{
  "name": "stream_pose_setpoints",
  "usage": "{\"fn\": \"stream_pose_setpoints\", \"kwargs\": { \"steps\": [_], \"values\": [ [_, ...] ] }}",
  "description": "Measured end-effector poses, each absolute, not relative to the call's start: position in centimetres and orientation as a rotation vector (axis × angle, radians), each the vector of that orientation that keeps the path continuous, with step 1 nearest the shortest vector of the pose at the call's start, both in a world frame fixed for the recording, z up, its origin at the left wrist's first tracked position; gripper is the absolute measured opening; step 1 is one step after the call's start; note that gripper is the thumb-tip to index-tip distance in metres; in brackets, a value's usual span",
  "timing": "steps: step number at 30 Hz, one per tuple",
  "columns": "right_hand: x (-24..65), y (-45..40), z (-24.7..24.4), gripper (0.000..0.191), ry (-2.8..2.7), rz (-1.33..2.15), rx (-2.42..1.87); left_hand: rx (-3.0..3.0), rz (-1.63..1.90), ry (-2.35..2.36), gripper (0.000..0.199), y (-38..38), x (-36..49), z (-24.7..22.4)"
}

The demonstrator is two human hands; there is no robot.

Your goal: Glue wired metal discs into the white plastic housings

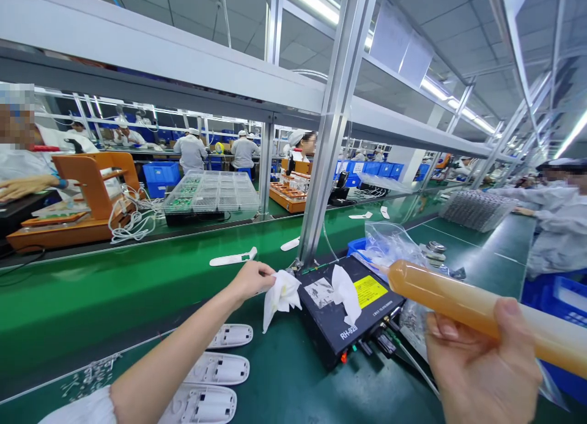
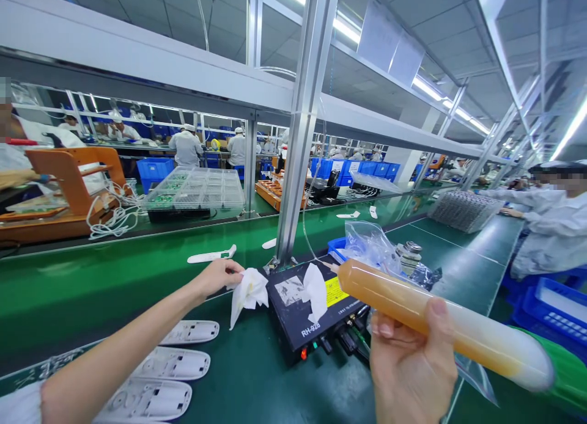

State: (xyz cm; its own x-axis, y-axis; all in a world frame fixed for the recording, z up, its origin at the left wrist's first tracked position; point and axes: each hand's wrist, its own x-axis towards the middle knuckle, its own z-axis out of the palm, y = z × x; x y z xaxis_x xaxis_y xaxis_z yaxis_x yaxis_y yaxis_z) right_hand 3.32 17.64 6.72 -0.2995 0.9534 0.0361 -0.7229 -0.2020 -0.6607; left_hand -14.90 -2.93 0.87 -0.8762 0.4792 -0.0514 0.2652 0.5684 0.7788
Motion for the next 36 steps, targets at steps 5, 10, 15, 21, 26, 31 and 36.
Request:
{"fn": "stream_pose_setpoints", "kwargs": {
  "steps": [5, 10, 15, 21, 26, 31, 36],
  "values": [
    [3.5, 17.7, 7.0, 0.007, -0.653, 1.749, -0.488, 0.543, 1.435, 2.489, 0.011, -3.9, -15.0, 3.7],
    [3.6, 17.3, 7.5, 0.014, -0.619, 1.737, -0.475, 0.453, 1.541, 2.53, 0.015, -4.2, -15.4, 3.7],
    [3.9, 17.1, 7.8, 0.015, -0.646, 1.724, -0.496, 0.332, 1.448, 2.647, 0.02, -3.6, -15.6, 0.2],
    [4.1, 17.0, 7.5, 0.013, -0.669, 1.721, -0.498, 0.472, 1.073, 2.704, 0.017, -4.6, -14.6, -3.1],
    [4.2, 17.2, 7.2, 0.011, -0.732, 1.702, -0.495, 0.699, 0.807, 2.78, 0.035, -9.0, -12.2, -2.9],
    [4.0, 17.2, 7.0, 0.012, -0.747, 1.681, -0.486, 0.741, 0.627, 2.813, 0.036, -12.1, -9.5, -3.7],
    [3.8, 16.9, 6.8, 0.01, -0.762, 1.716, -0.49, 0.71, 0.59, 2.86, 0.029, -13.6, -8.7, -4.5]
  ]
}}
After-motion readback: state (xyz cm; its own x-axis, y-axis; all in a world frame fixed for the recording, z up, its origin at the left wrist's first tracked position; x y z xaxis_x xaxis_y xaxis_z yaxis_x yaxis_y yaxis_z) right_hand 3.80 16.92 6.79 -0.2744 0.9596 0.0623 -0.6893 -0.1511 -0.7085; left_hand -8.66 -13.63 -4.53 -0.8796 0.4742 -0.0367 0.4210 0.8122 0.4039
